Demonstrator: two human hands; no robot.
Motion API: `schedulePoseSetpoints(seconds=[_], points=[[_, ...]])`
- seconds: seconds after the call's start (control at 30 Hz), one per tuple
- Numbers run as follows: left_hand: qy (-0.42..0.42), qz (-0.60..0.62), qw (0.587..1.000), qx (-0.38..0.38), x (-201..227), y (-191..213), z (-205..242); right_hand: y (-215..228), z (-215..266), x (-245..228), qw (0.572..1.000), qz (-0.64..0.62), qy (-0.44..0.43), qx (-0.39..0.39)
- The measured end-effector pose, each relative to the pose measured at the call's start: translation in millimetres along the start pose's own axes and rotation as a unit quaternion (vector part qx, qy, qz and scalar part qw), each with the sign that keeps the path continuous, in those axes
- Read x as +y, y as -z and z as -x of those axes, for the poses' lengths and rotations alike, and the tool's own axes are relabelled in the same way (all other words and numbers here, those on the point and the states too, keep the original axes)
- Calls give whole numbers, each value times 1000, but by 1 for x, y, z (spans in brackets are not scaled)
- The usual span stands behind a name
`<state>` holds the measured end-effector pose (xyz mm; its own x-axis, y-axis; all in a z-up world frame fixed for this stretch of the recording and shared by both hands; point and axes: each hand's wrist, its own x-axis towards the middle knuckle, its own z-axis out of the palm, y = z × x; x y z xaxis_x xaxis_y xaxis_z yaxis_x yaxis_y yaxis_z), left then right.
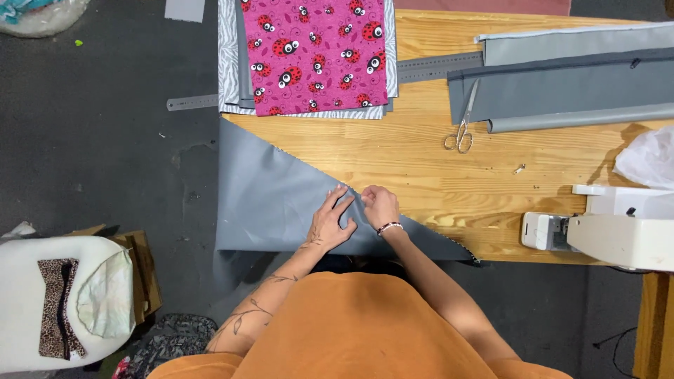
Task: The person aligns the edges of a gray fabric piece on a wooden work table and secures them with straight pins. They smooth the material, fold the edges, and insert pins along the seam line to hold the layers in place.
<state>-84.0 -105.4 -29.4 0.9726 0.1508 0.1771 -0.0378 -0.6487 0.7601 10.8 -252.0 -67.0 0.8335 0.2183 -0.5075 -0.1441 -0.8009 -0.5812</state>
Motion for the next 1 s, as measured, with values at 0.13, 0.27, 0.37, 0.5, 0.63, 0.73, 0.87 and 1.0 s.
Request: schedulePoseSetpoints(seconds=[0.13, 0.27, 0.37, 0.5, 0.63, 0.73, 0.87, 1.0], points=[[-9, 0, 1000, -12, -4, -2, 3, 0, -4, 0, 1000, -6, 0, 7], [-7, -21, 999, -43, -8, -2, 4, 12, -6, -11, 999, -1, -27, -18], [-12, -32, 997, -67, -7, 1, 4, 29, 0, -24, 999, -18, -47, -19], [-40, -87, 990, -107, 3, 10, 0, 43, -4, -26, 998, -55, -42, 9], [-71, -158, 976, -133, -2, 5, 6, 50, -39, -5, 992, -77, -30, 91], [-84, -197, 966, -144, -2, 12, 3, 63, -63, -13, 983, 11, 59, 175], [-69, -257, 951, -156, -7, 20, 4, 58, -98, -12, 974, 96, 126, 162], [-44, -296, 943, -144, -20, 35, 1, 38, -134, 12, 936, 228, 210, 165]])
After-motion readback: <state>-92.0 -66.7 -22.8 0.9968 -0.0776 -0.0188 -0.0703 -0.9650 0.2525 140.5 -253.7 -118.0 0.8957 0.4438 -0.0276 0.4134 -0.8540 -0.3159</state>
